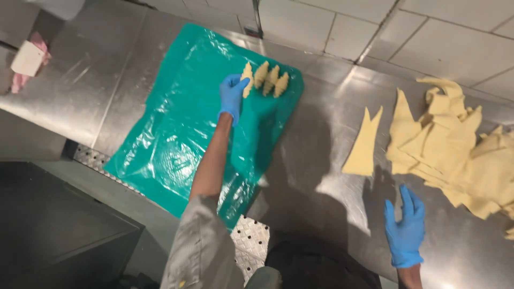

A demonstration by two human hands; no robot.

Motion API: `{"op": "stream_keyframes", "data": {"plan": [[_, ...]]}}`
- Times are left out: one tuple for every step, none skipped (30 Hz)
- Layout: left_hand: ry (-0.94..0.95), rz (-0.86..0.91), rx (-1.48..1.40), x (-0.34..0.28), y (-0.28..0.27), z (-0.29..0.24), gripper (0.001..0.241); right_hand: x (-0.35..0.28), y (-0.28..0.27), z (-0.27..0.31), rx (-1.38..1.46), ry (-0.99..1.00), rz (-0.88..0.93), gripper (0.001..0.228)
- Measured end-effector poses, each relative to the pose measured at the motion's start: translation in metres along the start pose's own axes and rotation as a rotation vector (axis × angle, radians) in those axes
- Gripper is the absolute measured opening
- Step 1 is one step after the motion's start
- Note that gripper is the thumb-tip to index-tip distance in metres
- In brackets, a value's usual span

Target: Rolling pre-cut triangular dough pieces into croissant shapes and placing them on a tray.

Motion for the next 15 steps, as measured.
{"op": "stream_keyframes", "data": {"plan": [[0.049,0.019,0.051,0.034,-0.006,0.007,0.027,-0.004,0.004,-0.003,-0.015,0.001,0.002,0.056],[0.052,0.024,0.055,0.057,-0.012,0.019,0.027,-0.002,0.007,-0.001,-0.012,0.006,-0.002,0.056],[0.087,0.028,0.15,0.079,-0.014,0.033,0.031,-0.003,0.008,-0.001,0.011,0.036,-0.005,0.057],[0.123,0.032,0.244,0.101,-0.016,0.047,0.035,-0.004,0.008,-0.002,0.033,0.066,-0.008,0.059],[0.123,0.043,0.243,0.11,-0.013,0.051,0.035,-0.005,0.01,-0.006,0.029,0.074,-0.016,0.059],[0.13,0.03,0.275,0.119,-0.011,0.054,0.039,-0.007,0.012,-0.012,0.02,0.133,-0.011,0.06],[0.132,0.019,0.311,0.124,-0.01,0.06,0.043,-0.014,0.012,-0.016,0.011,0.198,-0.002,0.061],[0.126,0.033,0.315,0.123,-0.011,0.061,0.043,-0.015,0.014,-0.018,0.008,0.213,-0.005,0.061],[0.098,0.032,0.309,0.123,-0.01,0.061,0.044,-0.017,0.014,-0.021,0.002,0.23,-0.006,0.061],[0.07,0.032,0.302,0.122,-0.01,0.062,0.046,-0.019,0.015,-0.024,-0.003,0.247,-0.007,0.06],[0.066,0.044,0.303,0.121,-0.008,0.063,0.046,-0.017,0.014,-0.023,-0.008,0.258,-0.012,0.06],[0.063,0.048,0.304,0.12,-0.007,0.064,0.046,-0.015,0.013,-0.021,0.003,0.245,-0.016,0.06],[0.06,0.05,0.308,0.118,-0.008,0.064,0.046,-0.014,0.013,-0.018,0.017,0.232,-0.017,0.06],[0.056,0.06,0.312,0.116,-0.01,0.066,0.046,-0.013,0.012,-0.016,0.015,0.243,-0.019,0.06],[0.07,0.047,0.319,0.114,-0.01,0.066,0.044,-0.011,0.011,-0.014,0.018,0.237,-0.018,0.059]]}}
Point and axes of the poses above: each hand's wrist, its own x-axis towards the middle knuckle, its own y-axis out of the palm, z = x × y, the point moved 1 cm from there along x, towards the middle knuckle, and after that the axes turned 3 degrees about -z, right-handed, at the moved point
